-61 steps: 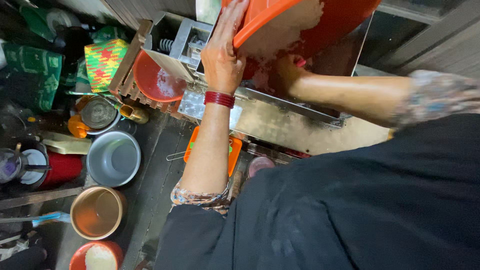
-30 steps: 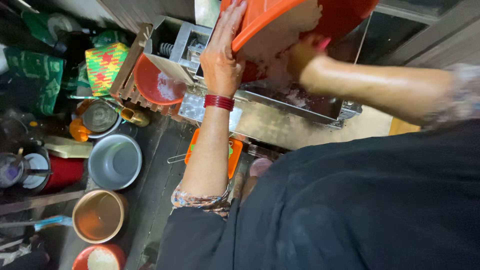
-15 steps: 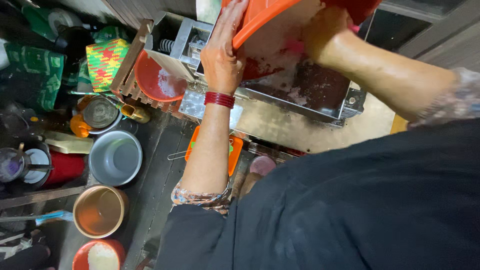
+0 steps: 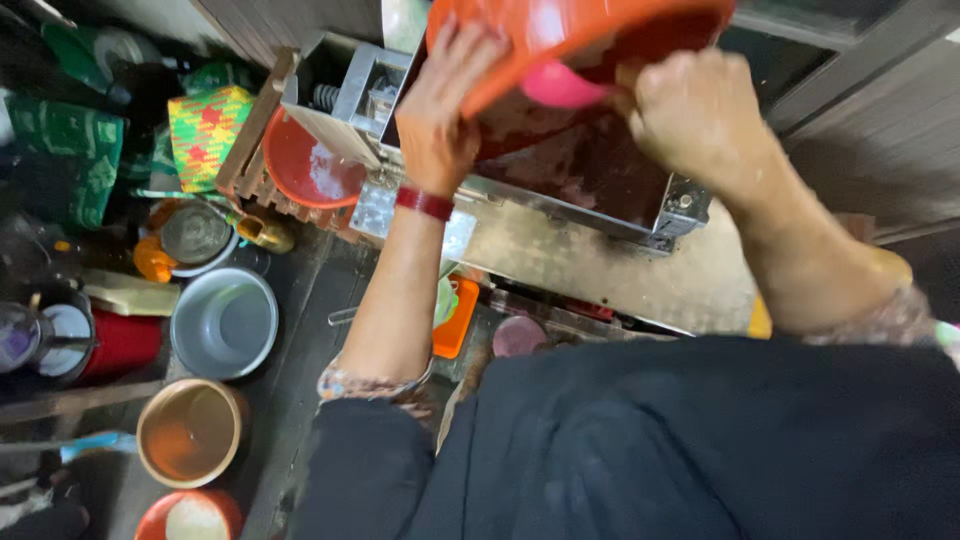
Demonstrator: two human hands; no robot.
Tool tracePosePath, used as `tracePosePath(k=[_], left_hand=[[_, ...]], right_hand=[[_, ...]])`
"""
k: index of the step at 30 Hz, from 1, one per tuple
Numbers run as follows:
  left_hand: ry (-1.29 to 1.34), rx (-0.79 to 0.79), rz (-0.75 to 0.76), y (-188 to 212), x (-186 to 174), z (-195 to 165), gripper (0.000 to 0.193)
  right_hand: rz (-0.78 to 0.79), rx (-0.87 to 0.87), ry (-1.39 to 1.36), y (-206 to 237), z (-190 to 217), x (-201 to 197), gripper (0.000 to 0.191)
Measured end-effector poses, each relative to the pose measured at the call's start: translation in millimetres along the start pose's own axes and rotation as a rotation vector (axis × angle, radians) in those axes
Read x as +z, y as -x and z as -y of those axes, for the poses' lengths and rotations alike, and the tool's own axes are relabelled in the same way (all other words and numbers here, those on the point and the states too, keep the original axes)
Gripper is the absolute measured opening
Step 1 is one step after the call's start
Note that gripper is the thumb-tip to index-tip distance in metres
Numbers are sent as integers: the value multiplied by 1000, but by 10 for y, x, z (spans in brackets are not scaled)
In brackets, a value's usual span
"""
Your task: The person pours soaked rice from a red basin into a rice milling machine, operates the machine, and uses a pink scoop to move milled rice and collect the processed rice in basins. They repeatedly feed the machine, scoop milled rice from the output tray, and hold a basin under the machine's spout to catch the output.
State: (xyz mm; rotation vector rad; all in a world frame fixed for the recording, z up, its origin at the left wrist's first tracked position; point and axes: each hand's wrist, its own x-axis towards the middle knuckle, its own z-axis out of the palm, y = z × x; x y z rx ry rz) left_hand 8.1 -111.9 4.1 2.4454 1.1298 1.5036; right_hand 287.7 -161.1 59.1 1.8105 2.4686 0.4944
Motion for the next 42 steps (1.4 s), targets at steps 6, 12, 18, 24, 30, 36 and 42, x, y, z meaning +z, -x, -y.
tracePosePath(k=[6,12,18,24,30,36,42], left_hand=[[-36,281,-2,90,-62,-315,42],[-102,521,14,-109,-137,-223,32],[-101,387,-93,3,-247,-154,23],[177,90,-288,7,-106,-47,42],[601,-556,-538,78,-143,179,37],[546,-266,-506,161,-114,172,45],[258,-73,-407,86,-172,-10,46]], right_hand=[[-273,109,-246,543,131,-31,29],[-218,133,-248,635,-5,52,24],[-271,158,-339,678,-6,40,19],[-210,118,-299,495,-114,-45,23],[24,-8,-453,271,-161,-37,35],[-173,161,-271,-280,-305,310,22],[-99,-246,-303,-422,-355,641,25]])
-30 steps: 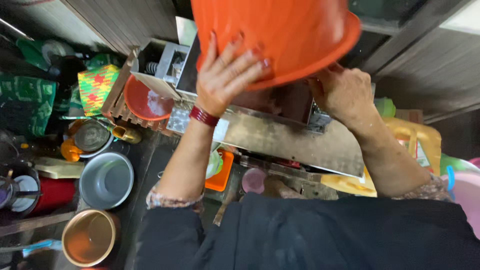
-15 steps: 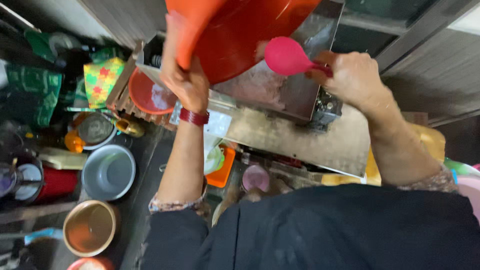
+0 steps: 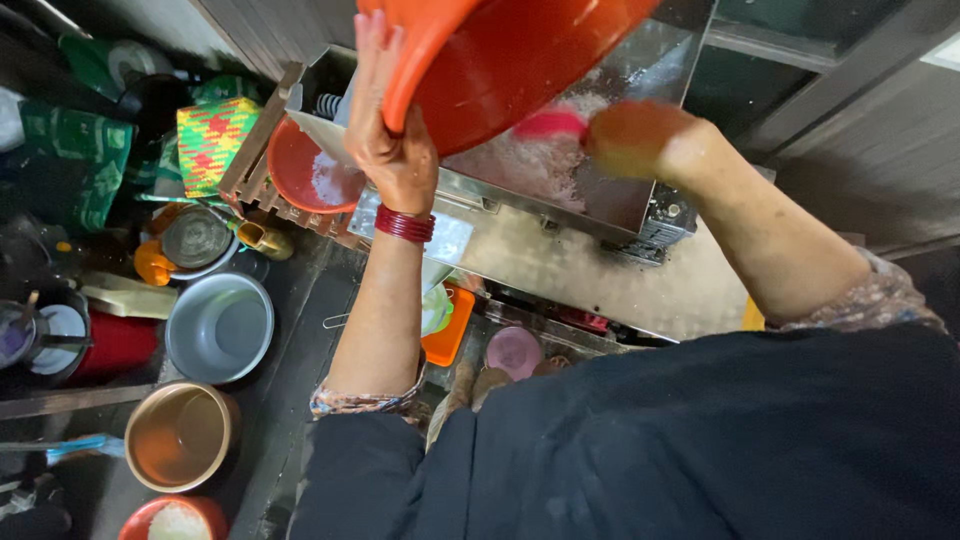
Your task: The person pours soaked rice from a red basin into a rice milling machine, operates the machine, and uses a pink scoop to move milled rice and collect the processed rice in basins. They repeatedly feed the machine, scoop milled rice from the output tray, and hold a basin under the machine's spout to catch the output.
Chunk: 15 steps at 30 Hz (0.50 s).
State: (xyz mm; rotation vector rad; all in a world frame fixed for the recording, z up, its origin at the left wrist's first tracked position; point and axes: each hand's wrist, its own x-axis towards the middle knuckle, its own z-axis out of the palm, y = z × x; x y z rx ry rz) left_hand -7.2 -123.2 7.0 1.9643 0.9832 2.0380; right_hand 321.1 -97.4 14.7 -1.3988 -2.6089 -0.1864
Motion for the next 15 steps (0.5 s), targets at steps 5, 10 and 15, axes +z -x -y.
tracePosePath(k=[5,10,15], left_hand=[[-35,27,43,-17,-14,7,39],[-88,92,-153,39,102,400,35],[264,-318,-683,18,284,832,33]], right_hand=[[66,147,59,-84,169,-14,30],[405,-1,60,-33,432,-120,31],[287,134,115,-62,496,-394,34]])
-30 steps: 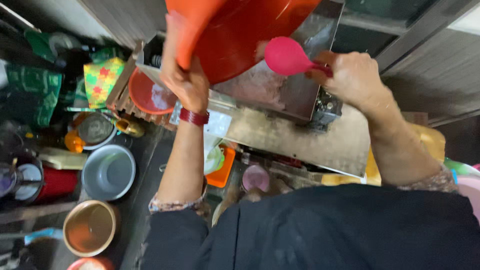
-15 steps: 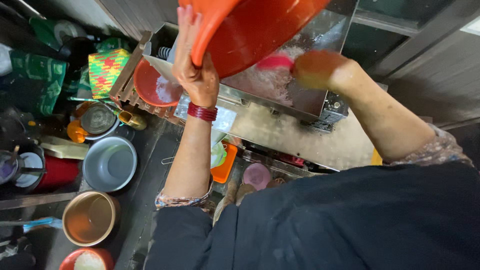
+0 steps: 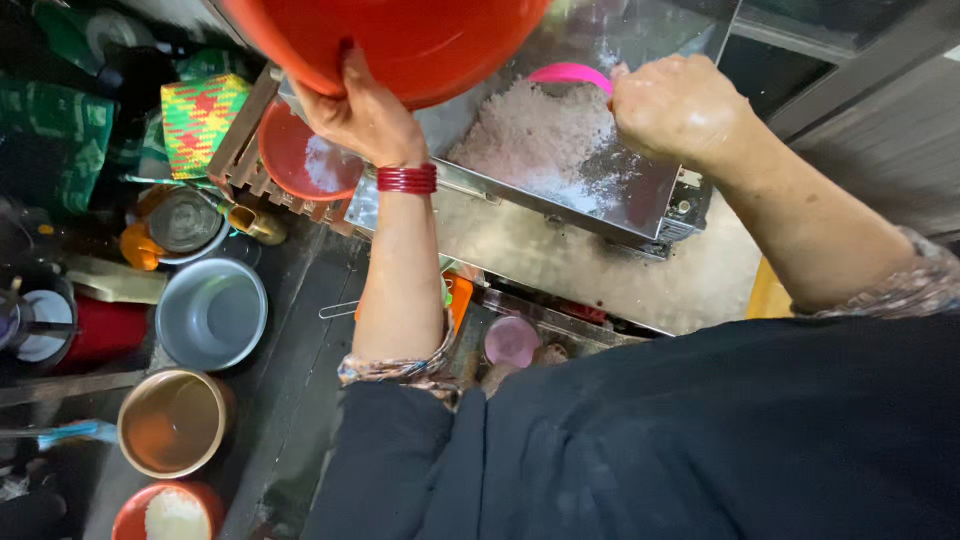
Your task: The person pours soaked rice from a red basin into a rice milling machine, operates the machine, and uses a pink scoop to move milled rice and collect the processed rice in basins. They repeatedly feed the machine, scoop milled rice from the output tray, and hold a basin under the machine's spout to catch the output.
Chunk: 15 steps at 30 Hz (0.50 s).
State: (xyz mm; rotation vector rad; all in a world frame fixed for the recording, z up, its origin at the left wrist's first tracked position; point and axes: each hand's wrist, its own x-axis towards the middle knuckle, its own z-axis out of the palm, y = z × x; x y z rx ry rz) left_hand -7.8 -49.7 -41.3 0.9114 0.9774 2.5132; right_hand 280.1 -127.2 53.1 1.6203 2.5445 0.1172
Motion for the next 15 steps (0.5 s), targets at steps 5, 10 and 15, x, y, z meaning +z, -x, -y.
tracePosePath(k=[5,10,15], left_hand=[[161,-247,-246,-37,47,43,73],[-4,-139,-206,-21,66,-43,68],[99,-119,-191,20,101,12,80]], right_hand=[[402,-70,54,-378,397,300,25],[524,-123,302,-893,707,1092,29],[499,-78,360,-990,539,1237,30]])
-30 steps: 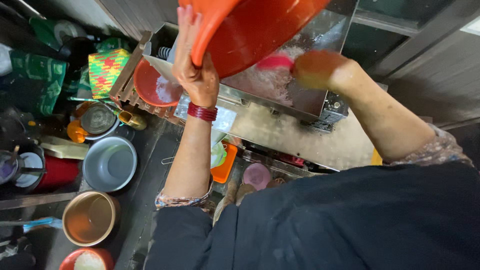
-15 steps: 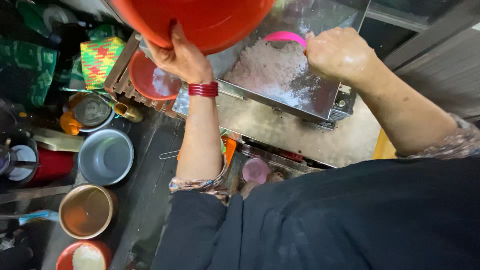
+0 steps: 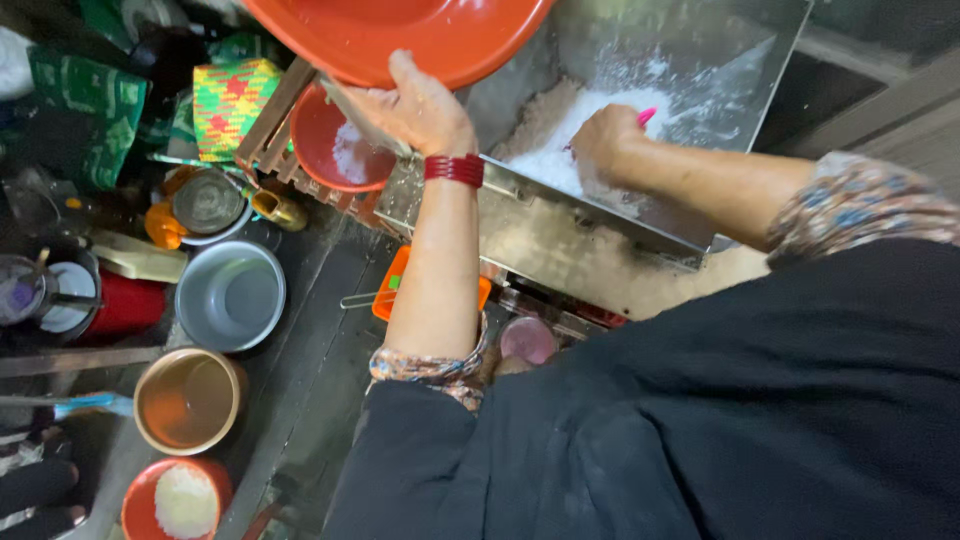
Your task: The person pours soaked rice from a red basin into a rice milling machine, operates the machine, and uses a pink scoop to move milled rice and collect the processed rice in basins. They repeatedly feed the machine, scoop milled rice from the output tray, and hold a basin under the machine's spout to catch the output.
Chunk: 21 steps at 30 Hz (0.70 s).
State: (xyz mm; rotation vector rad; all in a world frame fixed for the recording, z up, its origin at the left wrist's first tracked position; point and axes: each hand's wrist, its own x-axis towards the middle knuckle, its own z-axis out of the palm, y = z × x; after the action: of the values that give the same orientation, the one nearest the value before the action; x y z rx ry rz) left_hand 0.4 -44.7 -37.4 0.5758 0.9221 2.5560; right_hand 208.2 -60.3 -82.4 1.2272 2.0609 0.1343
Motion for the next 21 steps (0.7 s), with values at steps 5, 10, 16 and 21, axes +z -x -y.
tracePosePath(k=[5,10,16,21], left_hand=[[-240,-51,-14,-10,11,38,73],[116,-201,-101,-128,-43,-13,81],[337,-552,-37,-406,-1005,-367,30],[250,-597,-133,-765,-2233,-835,27]], right_hand=[[-83,145,-115,146,-267,-97,28],[-291,224,-240,328,-741,-126,31],[-240,331,-202,302,-1144,7,32],[85,105,-189,320,-531,142,34]])
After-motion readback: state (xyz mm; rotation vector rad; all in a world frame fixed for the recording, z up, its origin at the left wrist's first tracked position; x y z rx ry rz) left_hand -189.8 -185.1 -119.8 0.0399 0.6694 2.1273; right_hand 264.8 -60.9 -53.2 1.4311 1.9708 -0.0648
